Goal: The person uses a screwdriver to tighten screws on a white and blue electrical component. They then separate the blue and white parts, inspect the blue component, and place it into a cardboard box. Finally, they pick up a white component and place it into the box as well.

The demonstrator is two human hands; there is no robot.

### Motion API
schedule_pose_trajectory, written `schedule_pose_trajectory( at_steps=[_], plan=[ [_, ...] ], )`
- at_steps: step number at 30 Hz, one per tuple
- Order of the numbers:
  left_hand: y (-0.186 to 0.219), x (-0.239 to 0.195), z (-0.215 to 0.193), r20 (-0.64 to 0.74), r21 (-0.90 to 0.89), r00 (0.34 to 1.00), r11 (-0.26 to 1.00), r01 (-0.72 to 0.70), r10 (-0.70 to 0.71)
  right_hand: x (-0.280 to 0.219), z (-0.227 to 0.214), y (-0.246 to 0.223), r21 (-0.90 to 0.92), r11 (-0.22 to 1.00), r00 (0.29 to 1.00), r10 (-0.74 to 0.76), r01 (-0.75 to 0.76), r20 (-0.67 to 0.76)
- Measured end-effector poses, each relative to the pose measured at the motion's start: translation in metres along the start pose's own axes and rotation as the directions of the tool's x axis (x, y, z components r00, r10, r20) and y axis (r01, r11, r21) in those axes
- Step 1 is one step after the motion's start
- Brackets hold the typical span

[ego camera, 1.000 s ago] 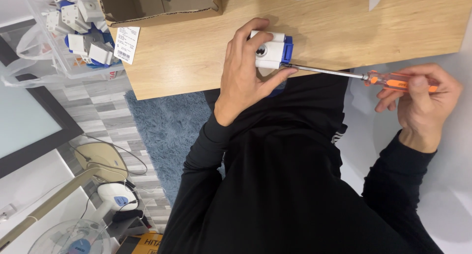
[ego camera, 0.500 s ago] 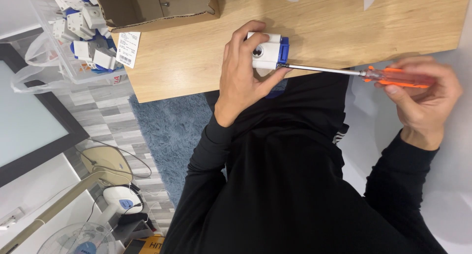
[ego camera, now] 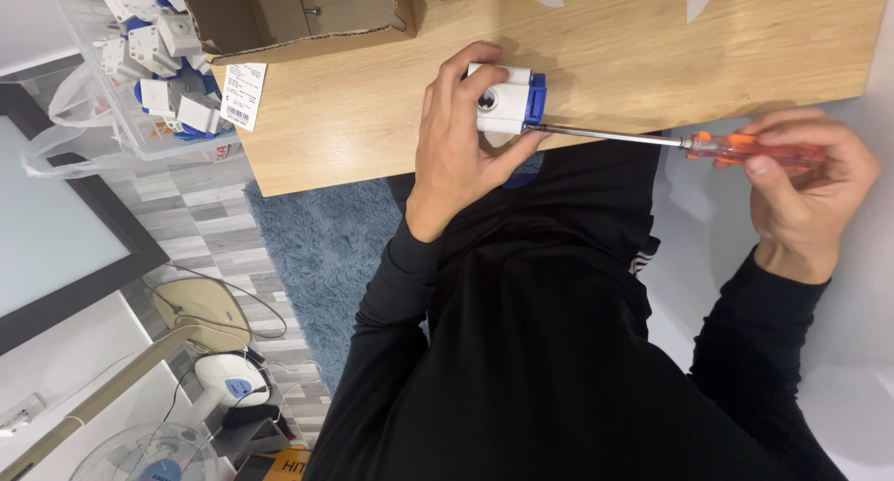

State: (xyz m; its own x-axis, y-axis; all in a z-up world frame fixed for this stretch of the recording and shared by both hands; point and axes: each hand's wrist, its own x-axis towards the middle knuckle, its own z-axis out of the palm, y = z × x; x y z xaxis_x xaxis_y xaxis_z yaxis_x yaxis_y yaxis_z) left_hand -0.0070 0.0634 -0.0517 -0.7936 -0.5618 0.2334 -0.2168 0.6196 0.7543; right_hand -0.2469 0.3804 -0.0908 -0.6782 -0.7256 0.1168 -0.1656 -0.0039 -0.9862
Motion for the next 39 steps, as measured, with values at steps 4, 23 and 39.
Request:
schedule_pose_trajectory(
  at_steps=[4,23,39],
  plan=[
    [-0.001,0.000,0.000,0.000,0.000,1.000,1.000,-0.002,0.002,0.004,0.008,-0.010,0.037,0.999,1.000,-0.010,0.009,0.024],
    [-0.004,0.000,0.000,-0.002,0.003,1.000,1.000,-0.025,0.025,0.010,0.024,-0.033,-0.072,0.997,0.998,0.040,-0.036,0.054],
    [0.000,0.001,0.000,-0.004,-0.003,1.000,1.000,-0.014,0.014,0.008,0.015,-0.026,-0.109,0.993,0.995,0.059,-0.051,0.077]
  ],
)
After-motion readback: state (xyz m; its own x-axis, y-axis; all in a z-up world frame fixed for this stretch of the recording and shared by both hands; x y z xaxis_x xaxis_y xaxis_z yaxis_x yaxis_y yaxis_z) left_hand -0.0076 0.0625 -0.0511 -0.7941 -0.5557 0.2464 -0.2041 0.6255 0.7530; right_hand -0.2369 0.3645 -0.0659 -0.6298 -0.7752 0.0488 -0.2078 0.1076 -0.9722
